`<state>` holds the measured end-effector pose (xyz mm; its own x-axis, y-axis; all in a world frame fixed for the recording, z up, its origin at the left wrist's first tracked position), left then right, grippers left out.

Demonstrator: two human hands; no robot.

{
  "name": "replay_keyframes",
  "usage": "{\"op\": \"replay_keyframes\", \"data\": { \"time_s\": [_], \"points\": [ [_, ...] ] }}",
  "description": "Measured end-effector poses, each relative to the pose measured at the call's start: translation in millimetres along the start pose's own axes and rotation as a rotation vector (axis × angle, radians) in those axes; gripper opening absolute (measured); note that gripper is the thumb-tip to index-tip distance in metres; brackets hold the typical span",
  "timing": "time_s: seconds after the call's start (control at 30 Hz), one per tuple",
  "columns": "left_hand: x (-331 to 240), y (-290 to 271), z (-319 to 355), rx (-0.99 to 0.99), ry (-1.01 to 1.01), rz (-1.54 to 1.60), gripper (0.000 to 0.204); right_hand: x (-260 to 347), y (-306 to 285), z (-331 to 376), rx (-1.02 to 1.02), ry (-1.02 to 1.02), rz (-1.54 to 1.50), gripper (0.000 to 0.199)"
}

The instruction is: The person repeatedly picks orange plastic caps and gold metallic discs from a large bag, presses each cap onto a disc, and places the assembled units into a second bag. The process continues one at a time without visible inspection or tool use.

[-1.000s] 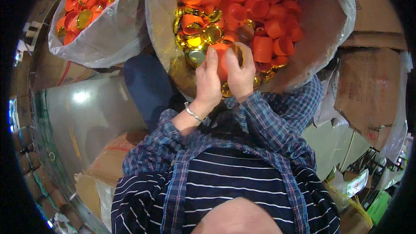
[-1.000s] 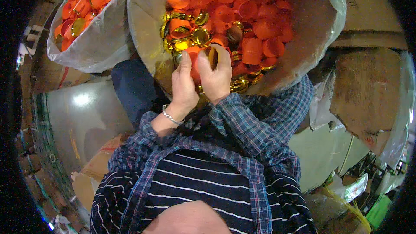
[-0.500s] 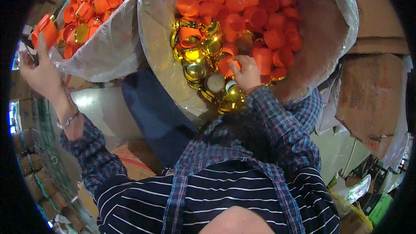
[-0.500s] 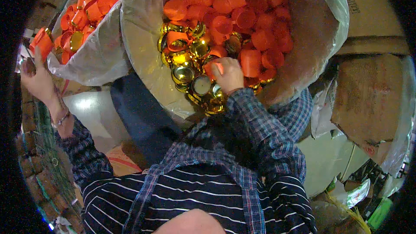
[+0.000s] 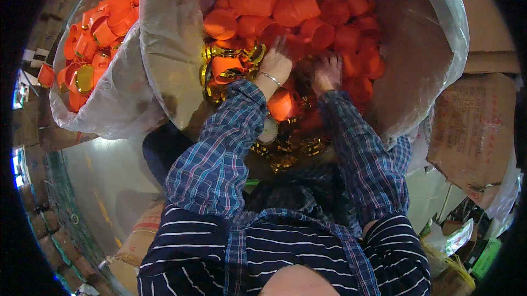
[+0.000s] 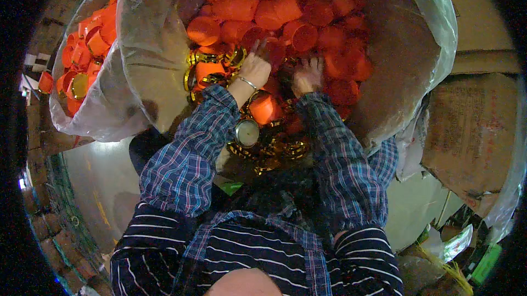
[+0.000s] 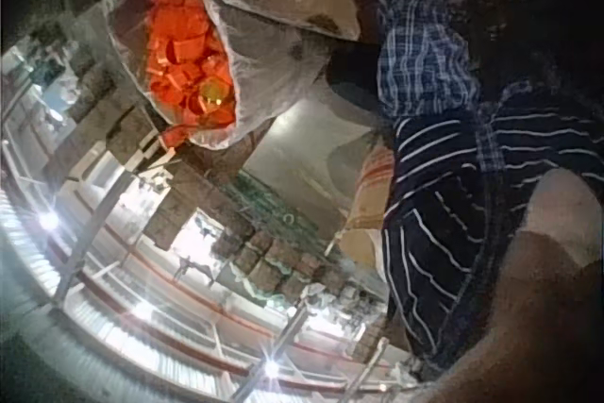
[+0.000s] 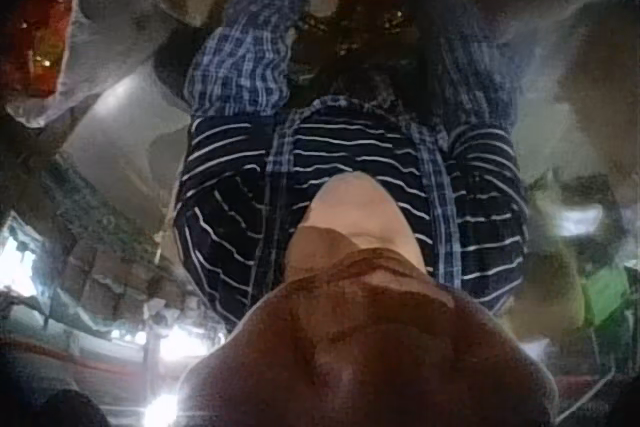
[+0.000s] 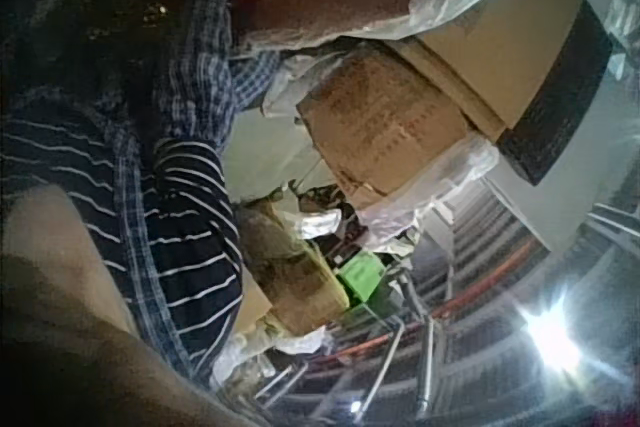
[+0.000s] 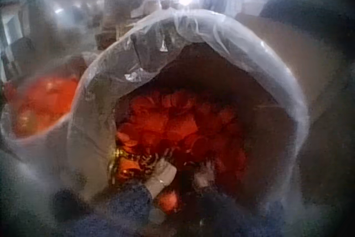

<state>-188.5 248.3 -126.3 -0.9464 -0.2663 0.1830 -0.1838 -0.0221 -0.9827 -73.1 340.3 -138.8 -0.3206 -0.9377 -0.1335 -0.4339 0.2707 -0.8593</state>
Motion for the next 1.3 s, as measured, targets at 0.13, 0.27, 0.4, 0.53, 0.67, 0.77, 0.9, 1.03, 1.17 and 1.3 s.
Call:
{"op": "replay_keyframes", "data": {
  "time_s": [0.13, 0.27, 0.4, 0.53, 0.67, 0.77, 0.9, 1.03, 1.17, 1.3],
  "points": [
    [10, -5, 27, -0.08, -0.345, 0.614, 0.029, -19, -21, 9, 0.157, 0.532, -0.494, 0.036],
    [8, -41, 99, -0.242, -1.035, 1.897, 0.032, -5, -83, 10, -0.01, 0.854, -0.948, 0.025],
    [-24, -106, 158, -0.371, -1.106, 2.593, 0.034, 59, -166, 20, -0.217, 0.734, -1.502, 0.029],
    [-51, -140, 192, -0.518, -1.291, 2.625, 0.03, 102, -229, 24, -0.369, 0.387, -1.175, 0.053],
    [-60, -162, 208, -0.645, -1.144, 2.528, 0.035, 108, -253, 27, -0.334, 0.256, -1.042, 0.059],
    [-64, -176, 220, -0.694, -1.092, 2.235, 0.035, 112, -259, 30, -0.304, 0.295, -1.092, 0.055],
    [-68, -191, 229, -0.809, -0.999, 1.89, 0.029, 120, -251, 32, -0.203, 0.623, -1.405, 0.048],
    [-69, -195, 226, -0.775, -0.757, 1.361, 0.029, 132, -226, 35, -0.112, 1.066, -2.101, 0.052],
    [-62, -172, 218, -0.791, -0.883, 1.905, 0.026, 119, -239, 38, -0.27, 0.721, -1.266, 0.044],
    [-67, -140, 216, -0.41, -1.35, 2.606, 0.025, 125, -260, 30, -0.392, 0.09, -0.967, 0.049]
  ]
}}
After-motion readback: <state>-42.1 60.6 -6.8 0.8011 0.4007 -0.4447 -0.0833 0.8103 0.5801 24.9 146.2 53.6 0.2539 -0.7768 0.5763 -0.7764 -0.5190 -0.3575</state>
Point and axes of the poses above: each hand's wrist, its own z-axis away from the middle knuckle, its own y-axis out of the palm, x = y × z, the point moved 5 cm from there along -z, towards the middle knuckle, and after that the axes turned 12 degrees about -x, right-handed, at the moved point
